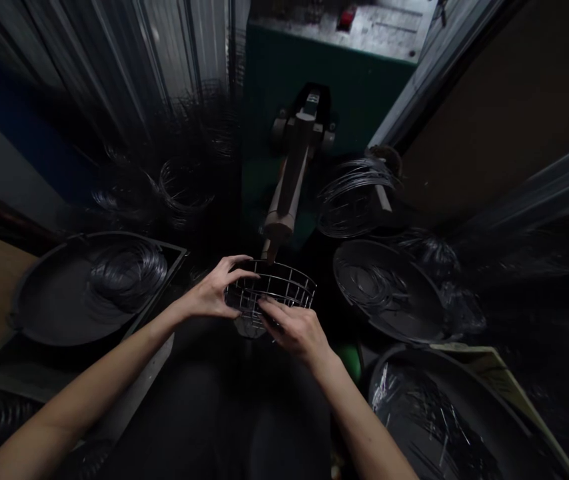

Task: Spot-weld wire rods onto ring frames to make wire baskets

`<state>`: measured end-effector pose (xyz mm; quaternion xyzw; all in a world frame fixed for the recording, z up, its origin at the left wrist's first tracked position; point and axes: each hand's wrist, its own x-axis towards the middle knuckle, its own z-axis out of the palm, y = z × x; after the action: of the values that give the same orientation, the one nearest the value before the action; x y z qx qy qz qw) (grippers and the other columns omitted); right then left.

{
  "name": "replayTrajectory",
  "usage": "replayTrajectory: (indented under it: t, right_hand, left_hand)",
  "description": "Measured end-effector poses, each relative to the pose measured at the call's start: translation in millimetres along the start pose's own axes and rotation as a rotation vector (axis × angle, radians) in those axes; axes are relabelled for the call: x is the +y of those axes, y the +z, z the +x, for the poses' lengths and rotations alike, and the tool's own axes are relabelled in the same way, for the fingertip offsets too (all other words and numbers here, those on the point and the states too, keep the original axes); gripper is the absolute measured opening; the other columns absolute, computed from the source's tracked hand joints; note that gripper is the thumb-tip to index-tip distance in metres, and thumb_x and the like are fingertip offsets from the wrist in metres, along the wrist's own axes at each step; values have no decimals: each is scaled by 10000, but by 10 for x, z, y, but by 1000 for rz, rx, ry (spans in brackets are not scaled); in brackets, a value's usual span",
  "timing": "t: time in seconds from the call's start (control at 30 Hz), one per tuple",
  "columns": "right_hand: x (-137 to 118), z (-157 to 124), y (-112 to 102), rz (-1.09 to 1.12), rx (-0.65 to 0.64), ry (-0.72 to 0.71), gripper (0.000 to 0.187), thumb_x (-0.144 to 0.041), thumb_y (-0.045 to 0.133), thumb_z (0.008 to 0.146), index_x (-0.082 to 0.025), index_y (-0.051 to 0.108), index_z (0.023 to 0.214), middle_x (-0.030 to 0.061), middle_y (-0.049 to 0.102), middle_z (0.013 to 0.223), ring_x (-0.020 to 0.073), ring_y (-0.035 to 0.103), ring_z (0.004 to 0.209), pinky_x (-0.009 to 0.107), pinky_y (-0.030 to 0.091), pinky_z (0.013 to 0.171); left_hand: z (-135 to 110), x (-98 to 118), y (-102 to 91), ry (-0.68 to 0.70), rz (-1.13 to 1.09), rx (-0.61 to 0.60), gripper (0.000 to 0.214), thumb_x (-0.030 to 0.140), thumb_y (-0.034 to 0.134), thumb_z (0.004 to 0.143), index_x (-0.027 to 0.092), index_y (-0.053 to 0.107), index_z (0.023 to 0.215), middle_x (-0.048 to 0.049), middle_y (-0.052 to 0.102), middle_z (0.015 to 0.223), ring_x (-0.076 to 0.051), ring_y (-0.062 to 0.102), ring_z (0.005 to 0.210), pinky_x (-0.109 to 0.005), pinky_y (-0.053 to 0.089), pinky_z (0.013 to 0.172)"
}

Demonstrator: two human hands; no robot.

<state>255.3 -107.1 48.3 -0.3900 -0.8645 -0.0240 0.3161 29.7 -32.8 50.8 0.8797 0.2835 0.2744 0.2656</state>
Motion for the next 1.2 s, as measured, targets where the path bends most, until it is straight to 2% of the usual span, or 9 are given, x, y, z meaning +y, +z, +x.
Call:
replayTrajectory:
  t: [0.23, 0.43, 0.57, 0.67, 0.73, 0.83, 0.9, 0.97, 1.2]
  right_hand:
    - [85, 111, 4, 14, -29, 37, 289, -216, 568, 879, -237, 628, 1160, 35, 677, 1103, 140, 692, 876, 214, 575, 773]
    - [153, 199, 28, 8, 12, 28, 244, -230, 557, 895, -212, 641, 1123, 32, 697, 1059, 137, 698, 840, 207, 577, 753]
    - [154, 178, 71, 37, -27, 98, 260, -257, 546, 900, -237, 636, 1143, 18, 688, 1089, 146, 690, 887, 223, 574, 776]
    - [61, 93, 87, -33, -3, 147, 267, -252, 540, 905, -245, 630, 1157, 27, 666, 1144, 150, 680, 922, 230, 559, 804]
    - [-28, 28, 84, -143, 74, 214, 246, -246, 533, 911, -247, 642, 1131, 45, 671, 1133, 152, 685, 878, 234, 553, 781]
    - [-100, -15, 71, -276, 209, 375, 182, -303, 524, 918, -238, 679, 988, 63, 690, 963, 137, 663, 726, 221, 524, 634]
    - [-74, 17, 64, -267, 243, 450, 206, -358, 517, 918, -225, 674, 907, 56, 650, 852, 129, 621, 652, 220, 483, 562]
    - [-15, 79, 56, -206, 245, 479, 235, -391, 514, 915, -212, 659, 865, 46, 614, 798, 133, 593, 639, 227, 460, 555]
    - [111, 177, 54, -132, 228, 549, 289, -443, 510, 903, -205, 635, 797, 31, 569, 788, 130, 533, 631, 238, 415, 580]
  left_hand:
    - [79, -72, -45, -18, -4, 23, 724, 214, 768, 571, 239, 509, 1247, -120, 338, 1387, -337, 324, 1300, -511, 374, 1055]
    - [176, -130, -105, -11, 10, 1, 730, 217, 786, 555, 195, 522, 1235, -150, 363, 1349, -335, 329, 1298, -506, 366, 1062]
    - [193, -121, -137, -28, 8, -12, 731, 228, 787, 546, 213, 522, 1228, -132, 392, 1324, -331, 364, 1273, -519, 371, 1052]
    - [185, -94, -149, -33, 12, -4, 707, 254, 782, 565, 220, 525, 1222, -117, 421, 1300, -321, 380, 1263, -511, 373, 1051]
    - [184, -86, -150, -37, 11, 13, 681, 260, 782, 574, 222, 535, 1208, -108, 425, 1302, -311, 383, 1264, -493, 373, 1058]
    - [219, -122, -143, -55, 6, 30, 685, 250, 792, 558, 215, 547, 1197, -106, 419, 1305, -302, 403, 1250, -470, 370, 1067]
    - [275, -177, -140, -66, 15, 38, 696, 249, 794, 552, 197, 550, 1202, -117, 416, 1298, -302, 413, 1240, -466, 367, 1069]
    - [339, -242, -140, -69, 29, 50, 712, 258, 798, 544, 189, 548, 1207, -125, 412, 1295, -309, 408, 1241, -470, 368, 1064]
    - [470, -398, -146, -1, 71, 47, 688, 325, 801, 545, 189, 568, 1178, -115, 467, 1244, -307, 413, 1233, -470, 357, 1058]
